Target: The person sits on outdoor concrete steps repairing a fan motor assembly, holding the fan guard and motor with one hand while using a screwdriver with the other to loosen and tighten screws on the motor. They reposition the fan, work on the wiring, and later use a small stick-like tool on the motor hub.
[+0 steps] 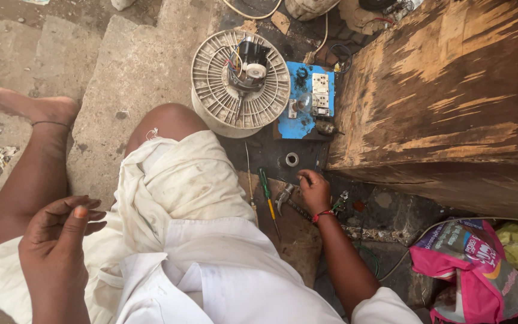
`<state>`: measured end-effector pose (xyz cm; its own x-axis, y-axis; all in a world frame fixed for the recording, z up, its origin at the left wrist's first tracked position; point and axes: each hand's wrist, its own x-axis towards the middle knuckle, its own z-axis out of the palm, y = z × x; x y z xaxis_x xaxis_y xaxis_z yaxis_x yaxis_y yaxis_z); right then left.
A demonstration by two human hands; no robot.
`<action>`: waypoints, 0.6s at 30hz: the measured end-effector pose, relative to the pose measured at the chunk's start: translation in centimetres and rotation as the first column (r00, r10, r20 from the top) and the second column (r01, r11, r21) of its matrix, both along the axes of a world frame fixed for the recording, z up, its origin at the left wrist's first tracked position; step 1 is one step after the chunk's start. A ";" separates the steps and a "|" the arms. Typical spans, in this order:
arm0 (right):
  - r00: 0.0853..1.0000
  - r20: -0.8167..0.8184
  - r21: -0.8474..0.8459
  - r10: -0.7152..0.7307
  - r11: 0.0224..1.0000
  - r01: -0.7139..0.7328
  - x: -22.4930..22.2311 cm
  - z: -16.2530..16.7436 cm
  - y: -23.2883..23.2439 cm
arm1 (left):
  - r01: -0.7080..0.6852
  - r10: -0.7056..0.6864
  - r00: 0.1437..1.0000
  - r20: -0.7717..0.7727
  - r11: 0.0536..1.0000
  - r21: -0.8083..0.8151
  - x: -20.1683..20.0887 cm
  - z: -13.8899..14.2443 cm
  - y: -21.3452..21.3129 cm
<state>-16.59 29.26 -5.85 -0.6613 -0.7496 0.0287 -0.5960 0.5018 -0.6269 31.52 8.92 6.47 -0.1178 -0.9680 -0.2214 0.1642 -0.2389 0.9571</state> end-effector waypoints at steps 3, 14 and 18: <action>0.998 0.018 0.011 0.054 0.998 -0.055 1.4 0.3 0.7 | -0.010 0.010 1.000 -0.016 1.000 -0.001 0.3 0.2 0.1; 0.984 0.032 0.353 0.175 0.919 -0.175 9.7 1.2 -1.7 | -0.041 0.042 0.999 -0.010 0.999 0.011 0.3 0.1 -0.5; 0.965 -0.009 0.617 0.261 0.761 -0.200 11.0 0.4 -3.2 | -0.050 0.050 0.999 -0.006 0.999 0.018 0.5 -0.4 -0.5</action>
<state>-5.54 26.05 -5.42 -0.4838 -0.7600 -0.4340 -0.7808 0.5988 -0.1781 32.00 8.45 6.12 -0.0709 -0.9686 -0.2383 0.1823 -0.2474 0.9516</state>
